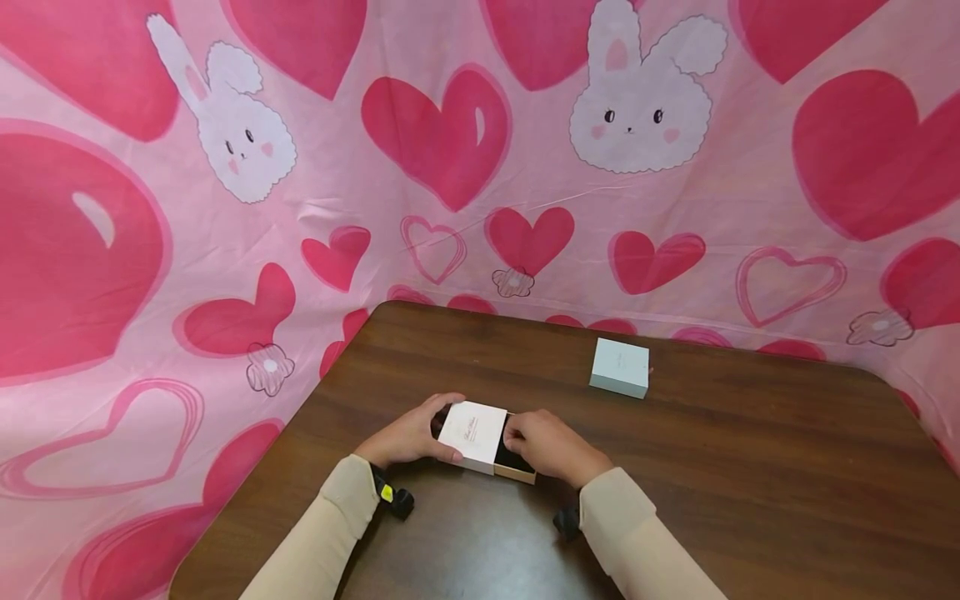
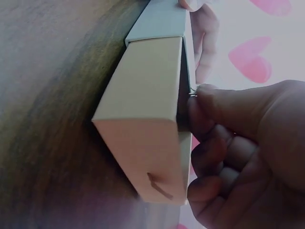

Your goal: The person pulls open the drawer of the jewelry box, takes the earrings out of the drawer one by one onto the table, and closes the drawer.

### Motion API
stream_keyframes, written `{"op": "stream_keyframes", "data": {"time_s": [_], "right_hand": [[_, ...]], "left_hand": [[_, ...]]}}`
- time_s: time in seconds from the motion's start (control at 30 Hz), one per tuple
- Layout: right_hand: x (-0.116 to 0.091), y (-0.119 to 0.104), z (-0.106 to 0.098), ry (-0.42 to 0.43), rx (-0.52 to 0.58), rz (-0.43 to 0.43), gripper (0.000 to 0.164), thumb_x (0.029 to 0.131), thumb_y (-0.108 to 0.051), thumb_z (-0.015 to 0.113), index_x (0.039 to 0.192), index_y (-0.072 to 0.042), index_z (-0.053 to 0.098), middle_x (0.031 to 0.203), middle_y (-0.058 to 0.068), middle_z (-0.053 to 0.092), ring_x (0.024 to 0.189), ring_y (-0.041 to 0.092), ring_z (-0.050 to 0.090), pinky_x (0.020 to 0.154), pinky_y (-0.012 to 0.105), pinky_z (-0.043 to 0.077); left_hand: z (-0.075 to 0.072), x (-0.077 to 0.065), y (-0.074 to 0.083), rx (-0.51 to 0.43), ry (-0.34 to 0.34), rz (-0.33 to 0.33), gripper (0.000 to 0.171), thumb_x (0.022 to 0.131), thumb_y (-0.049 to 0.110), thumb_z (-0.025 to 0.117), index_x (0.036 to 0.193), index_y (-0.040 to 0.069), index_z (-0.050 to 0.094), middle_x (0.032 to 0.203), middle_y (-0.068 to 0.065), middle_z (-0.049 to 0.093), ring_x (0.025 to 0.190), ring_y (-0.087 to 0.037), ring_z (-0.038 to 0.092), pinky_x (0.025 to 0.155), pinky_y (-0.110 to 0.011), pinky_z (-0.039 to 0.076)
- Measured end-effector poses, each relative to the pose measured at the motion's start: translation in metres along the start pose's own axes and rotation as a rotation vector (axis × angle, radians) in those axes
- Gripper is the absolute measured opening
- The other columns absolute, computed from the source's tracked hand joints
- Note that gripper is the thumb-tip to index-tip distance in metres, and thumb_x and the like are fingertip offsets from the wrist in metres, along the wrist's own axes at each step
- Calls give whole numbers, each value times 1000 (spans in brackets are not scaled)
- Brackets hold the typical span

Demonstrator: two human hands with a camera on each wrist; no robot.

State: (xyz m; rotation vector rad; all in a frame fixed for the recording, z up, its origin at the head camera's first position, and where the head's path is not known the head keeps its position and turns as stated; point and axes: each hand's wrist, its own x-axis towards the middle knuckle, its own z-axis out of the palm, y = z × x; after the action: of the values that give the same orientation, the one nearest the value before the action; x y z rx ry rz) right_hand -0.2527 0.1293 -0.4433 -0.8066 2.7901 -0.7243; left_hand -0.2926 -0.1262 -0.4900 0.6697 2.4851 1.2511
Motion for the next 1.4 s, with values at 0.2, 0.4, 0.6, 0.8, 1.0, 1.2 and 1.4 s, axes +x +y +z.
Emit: {"op": "stream_keyframes", "data": {"time_s": [0.2, 0.4, 0.6, 0.8, 1.0, 1.2, 1.4], "right_hand": [[-2, 8, 4, 46, 100, 32, 5, 86, -21, 59, 81, -20, 60, 68, -9, 51, 62, 9, 47, 57, 28, 41], [-6, 14, 5, 94, 241, 56, 5, 85, -23, 60, 82, -19, 60, 73, -6, 53, 70, 14, 48, 62, 32, 41], [-8, 20, 6, 110, 335, 64, 8, 85, -24, 61, 84, -17, 62, 76, -4, 54, 74, 17, 49, 66, 34, 40], [-13, 25, 6, 122, 468, 101, 13, 84, -26, 61, 88, -13, 63, 77, 1, 56, 74, 20, 51, 66, 36, 42], [-18, 18, 1, 115, 586, 116, 11, 86, -13, 59, 90, -4, 62, 79, 8, 58, 74, 25, 55, 69, 41, 47], [-25, 3, -10, 120, 673, 127, 13, 86, -7, 57, 92, 5, 60, 82, 16, 58, 77, 29, 56, 70, 38, 48], [-21, 28, 4, 136, 818, 93, 21, 85, -13, 60, 95, 6, 59, 84, 18, 58, 77, 29, 57, 70, 37, 49]], "left_hand": [[0, 1, 0, 11, 5, -4, 99, 50, 55, 79, 134, 27, 33, 120, 10, 37, 102, -13, 40, 87, -38, 32], [1, 1, 0, 7, 7, -2, 101, 50, 54, 79, 135, 25, 32, 119, 10, 38, 101, -13, 40, 86, -38, 33], [1, 2, 0, 21, 4, -12, 101, 50, 54, 79, 135, 26, 32, 120, 10, 38, 101, -13, 40, 87, -38, 33], [1, 2, 0, 27, 7, -20, 99, 49, 55, 79, 134, 30, 33, 121, 10, 37, 102, -13, 40, 87, -39, 32], [1, 2, -1, 34, 6, -21, 101, 50, 56, 79, 135, 27, 32, 121, 10, 37, 102, -13, 40, 87, -39, 33], [1, 1, 0, 40, 10, -28, 97, 51, 54, 79, 133, 32, 33, 122, 10, 37, 103, -13, 39, 88, -39, 33], [0, 1, 0, 32, 9, -22, 96, 51, 53, 79, 133, 31, 32, 119, 11, 38, 102, -13, 40, 87, -38, 34]]}}
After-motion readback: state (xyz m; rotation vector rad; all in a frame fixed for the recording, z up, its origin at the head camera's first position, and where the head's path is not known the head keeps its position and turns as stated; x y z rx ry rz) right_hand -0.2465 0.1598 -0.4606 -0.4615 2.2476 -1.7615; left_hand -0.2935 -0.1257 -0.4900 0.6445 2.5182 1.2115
